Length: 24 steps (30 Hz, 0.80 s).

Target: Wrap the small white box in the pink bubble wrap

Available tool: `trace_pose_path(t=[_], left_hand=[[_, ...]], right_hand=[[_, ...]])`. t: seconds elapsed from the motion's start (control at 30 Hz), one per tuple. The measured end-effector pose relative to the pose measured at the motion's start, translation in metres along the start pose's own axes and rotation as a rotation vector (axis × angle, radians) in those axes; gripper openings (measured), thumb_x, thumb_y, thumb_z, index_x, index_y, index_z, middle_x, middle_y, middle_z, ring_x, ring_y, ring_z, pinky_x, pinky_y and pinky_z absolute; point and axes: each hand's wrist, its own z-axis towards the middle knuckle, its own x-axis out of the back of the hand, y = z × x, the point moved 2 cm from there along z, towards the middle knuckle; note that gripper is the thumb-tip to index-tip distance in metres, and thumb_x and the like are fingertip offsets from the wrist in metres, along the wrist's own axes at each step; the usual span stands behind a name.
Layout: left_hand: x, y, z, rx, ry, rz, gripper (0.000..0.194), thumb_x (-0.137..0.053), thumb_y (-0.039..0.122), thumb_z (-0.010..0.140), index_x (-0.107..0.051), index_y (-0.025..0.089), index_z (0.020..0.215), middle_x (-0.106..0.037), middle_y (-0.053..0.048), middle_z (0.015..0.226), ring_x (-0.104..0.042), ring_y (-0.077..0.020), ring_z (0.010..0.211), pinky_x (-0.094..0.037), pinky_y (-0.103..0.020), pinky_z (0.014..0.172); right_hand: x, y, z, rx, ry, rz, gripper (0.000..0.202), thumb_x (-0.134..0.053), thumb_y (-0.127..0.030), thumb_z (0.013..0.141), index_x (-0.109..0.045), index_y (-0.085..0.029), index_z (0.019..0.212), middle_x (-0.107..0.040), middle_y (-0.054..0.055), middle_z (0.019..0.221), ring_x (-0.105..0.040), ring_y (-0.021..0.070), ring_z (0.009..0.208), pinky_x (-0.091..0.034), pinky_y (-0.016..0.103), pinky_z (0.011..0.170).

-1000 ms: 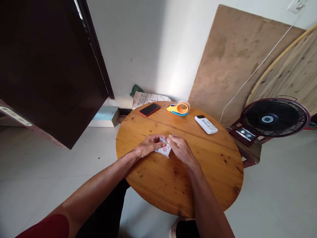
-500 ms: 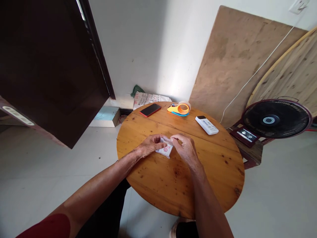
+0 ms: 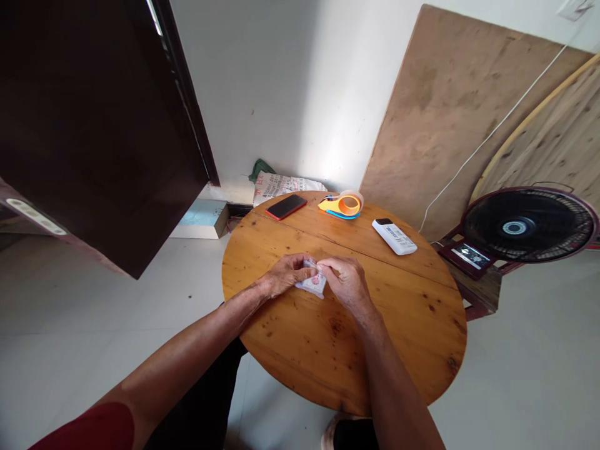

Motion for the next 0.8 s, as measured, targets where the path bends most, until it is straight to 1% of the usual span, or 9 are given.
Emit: trace_pose_path(t=[0.1, 0.2, 0.37, 0.57, 0.7, 0.8], left_hand=[[-0.001, 0.004, -0.001, 0.001, 0.037, -0.009, 0.040, -0.074, 0.043, 0.063, -0.061, 0.014, 0.087, -0.058, 0.002, 0.073, -0.049, -0.0083, 0.060, -0.036, -0.020, 0.056], [-0.001, 0.006, -0.002, 0.010, 0.059, -0.046, 0.040, -0.074, 0.044, 0.061, -0.062, 0.013, 0.084, -0.057, 0.003, 0.070, -0.048, -0.0079, 0.058, -0.035, -0.021, 0.056], [0.001, 0.003, 0.000, 0.033, 0.095, -0.139, 0.041, -0.076, 0.045, 0.060, -0.063, 0.013, 0.082, -0.060, 0.002, 0.068, -0.050, -0.0092, 0.058, -0.036, -0.022, 0.058], [0.004, 0.002, 0.003, 0.024, 0.126, -0.224, 0.040, -0.077, 0.045, 0.059, -0.065, 0.012, 0.079, -0.062, -0.001, 0.065, -0.053, -0.0112, 0.058, -0.038, -0.023, 0.058], [0.007, 0.002, 0.004, 0.016, 0.185, -0.270, 0.038, -0.078, 0.043, 0.057, -0.065, 0.013, 0.078, -0.061, -0.001, 0.063, -0.054, -0.0112, 0.056, -0.039, -0.022, 0.056], [0.009, 0.004, 0.004, 0.025, 0.238, -0.301, 0.039, -0.079, 0.042, 0.056, -0.065, 0.013, 0.080, -0.063, -0.001, 0.064, -0.054, -0.0108, 0.055, -0.039, -0.022, 0.054]], right_hand=[[-0.001, 0.001, 0.001, 0.052, -0.035, -0.013, 0.026, -0.050, -0.027, 0.090, -0.074, -0.025, 0.083, -0.073, 0.002, 0.080, -0.067, 0.0188, 0.074, -0.048, 0.031, 0.071], [-0.002, 0.003, 0.001, 0.089, -0.050, -0.044, 0.024, -0.051, -0.027, 0.090, -0.075, -0.026, 0.089, -0.074, 0.002, 0.087, -0.068, 0.0199, 0.080, -0.049, 0.033, 0.075], [-0.003, 0.002, -0.002, 0.135, -0.024, -0.166, 0.024, -0.051, -0.026, 0.090, -0.073, -0.028, 0.099, -0.074, 0.002, 0.098, -0.067, 0.0213, 0.092, -0.046, 0.037, 0.083], [-0.002, -0.009, -0.003, 0.179, 0.020, -0.241, 0.022, -0.053, -0.029, 0.091, -0.073, -0.025, 0.098, -0.073, 0.004, 0.105, -0.067, 0.0197, 0.091, -0.046, 0.038, 0.085], [-0.005, -0.011, -0.002, 0.206, -0.004, -0.299, 0.024, -0.057, -0.033, 0.088, -0.072, -0.026, 0.105, -0.067, 0.006, 0.117, -0.064, 0.0236, 0.102, -0.046, 0.041, 0.091], [-0.007, -0.006, -0.003, 0.206, -0.022, -0.336, 0.032, -0.061, -0.036, 0.084, -0.069, -0.026, 0.113, -0.060, 0.009, 0.127, -0.059, 0.0272, 0.111, -0.046, 0.045, 0.094]])
